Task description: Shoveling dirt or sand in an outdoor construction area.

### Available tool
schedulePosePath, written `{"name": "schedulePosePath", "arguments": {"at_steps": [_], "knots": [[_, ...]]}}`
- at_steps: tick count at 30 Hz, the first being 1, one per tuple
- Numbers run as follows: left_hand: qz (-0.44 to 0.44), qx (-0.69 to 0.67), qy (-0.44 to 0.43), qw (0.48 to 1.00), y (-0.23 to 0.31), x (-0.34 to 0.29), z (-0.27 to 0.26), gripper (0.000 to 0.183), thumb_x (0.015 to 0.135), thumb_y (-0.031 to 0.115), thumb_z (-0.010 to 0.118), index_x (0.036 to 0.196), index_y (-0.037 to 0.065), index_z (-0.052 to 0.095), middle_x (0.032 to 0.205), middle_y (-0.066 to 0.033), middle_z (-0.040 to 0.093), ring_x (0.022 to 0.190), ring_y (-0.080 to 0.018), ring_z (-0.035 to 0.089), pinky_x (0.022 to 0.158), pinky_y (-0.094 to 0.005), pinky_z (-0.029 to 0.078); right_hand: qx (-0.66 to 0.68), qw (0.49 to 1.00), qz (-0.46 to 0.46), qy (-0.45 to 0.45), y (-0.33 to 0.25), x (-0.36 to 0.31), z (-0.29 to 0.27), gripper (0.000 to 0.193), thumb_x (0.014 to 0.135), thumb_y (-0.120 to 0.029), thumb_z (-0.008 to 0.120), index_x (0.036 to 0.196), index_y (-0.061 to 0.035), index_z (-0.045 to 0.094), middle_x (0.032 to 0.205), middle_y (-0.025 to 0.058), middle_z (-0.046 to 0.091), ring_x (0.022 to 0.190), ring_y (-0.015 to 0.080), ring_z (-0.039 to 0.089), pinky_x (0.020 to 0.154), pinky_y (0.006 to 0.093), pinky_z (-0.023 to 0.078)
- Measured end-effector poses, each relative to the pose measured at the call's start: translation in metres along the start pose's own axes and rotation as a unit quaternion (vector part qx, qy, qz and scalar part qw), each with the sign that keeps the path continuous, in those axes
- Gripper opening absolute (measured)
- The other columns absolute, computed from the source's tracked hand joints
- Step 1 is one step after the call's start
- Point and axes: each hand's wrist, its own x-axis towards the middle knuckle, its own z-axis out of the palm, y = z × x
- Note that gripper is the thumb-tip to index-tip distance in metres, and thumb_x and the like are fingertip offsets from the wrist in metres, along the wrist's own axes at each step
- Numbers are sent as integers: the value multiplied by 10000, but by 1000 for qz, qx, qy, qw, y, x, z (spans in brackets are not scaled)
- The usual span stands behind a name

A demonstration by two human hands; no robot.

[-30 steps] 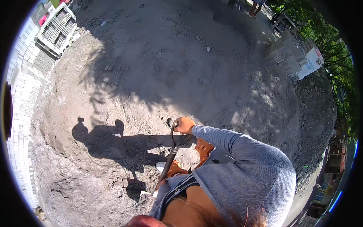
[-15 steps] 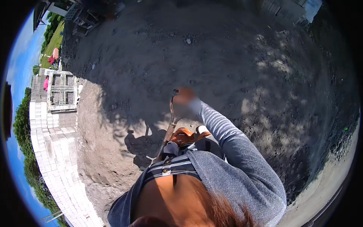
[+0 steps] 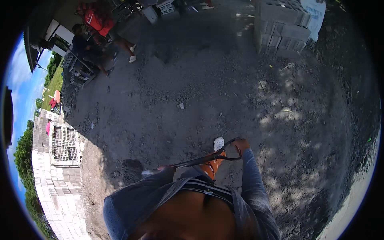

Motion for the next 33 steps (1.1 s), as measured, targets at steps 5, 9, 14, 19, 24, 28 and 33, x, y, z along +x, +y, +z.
{"name": "schedulePosePath", "arguments": {"at_steps": [5,9,14,19,24,28,33], "knots": [[22,-80,-96,992,120,-32,232,959,693,834,228,1379,165,278,1361,-68,366,1211,-290,359,1011,-521,214,62,915,375,-132,8,74,-62,38,718,-43,602,706,-13,580,588,106,576,471,224,557,426,368,465],[101,-110,-148,978,208,-79,346,974,707,830,131,1313,106,371,1332,-95,394,1179,-308,385,1001,-472,264,94,923,356,-112,-71,76,-4,60,748,-65,580,702,-27,576,579,99,575,450,216,543,417,343,472],[31,-196,-169,966,243,-121,412,937,701,833,122,1077,73,522,1090,-86,517,1008,-281,462,937,-438,325,147,927,295,-180,-82,167,-17,67,728,-84,613,746,-20,616,640,79,599,480,175,545,459,325,460],[48,-329,-130,934,187,-102,316,924,686,843,121,942,63,545,951,-81,544,869,-272,488,862,-454,372,9,934,281,-221,-154,221,-39,175,739,-117,612,596,-20,579,530,70,544,462,172,530,432,307,420],[-69,-451,98,885,26,-137,206,780,773,739,178,939,70,542,936,-77,550,840,-243,513,814,-485,402,-163,908,266,-281,-192,261,-49,157,767,-127,605,672,-11,560,539,97,526,456,198,509,426,344,427],[-128,-516,236,814,-184,-178,49,385,857,408,298,882,114,545,890,-56,554,782,-212,531,759,-460,436,-263,827,267,-419,-243,260,24,134,736,-112,645,692,-19,560,569,72,535,459,166,503,435,319,420],[-136,-646,320,679,-294,-271,91,374,858,401,297,871,119,543,854,-57,554,757,-219,536,737,-471,441,-359,677,126,-629,-249,194,160,174,712,-89,667,806,-22,538,617,48,528,517,129,512,458,287,428]]}}
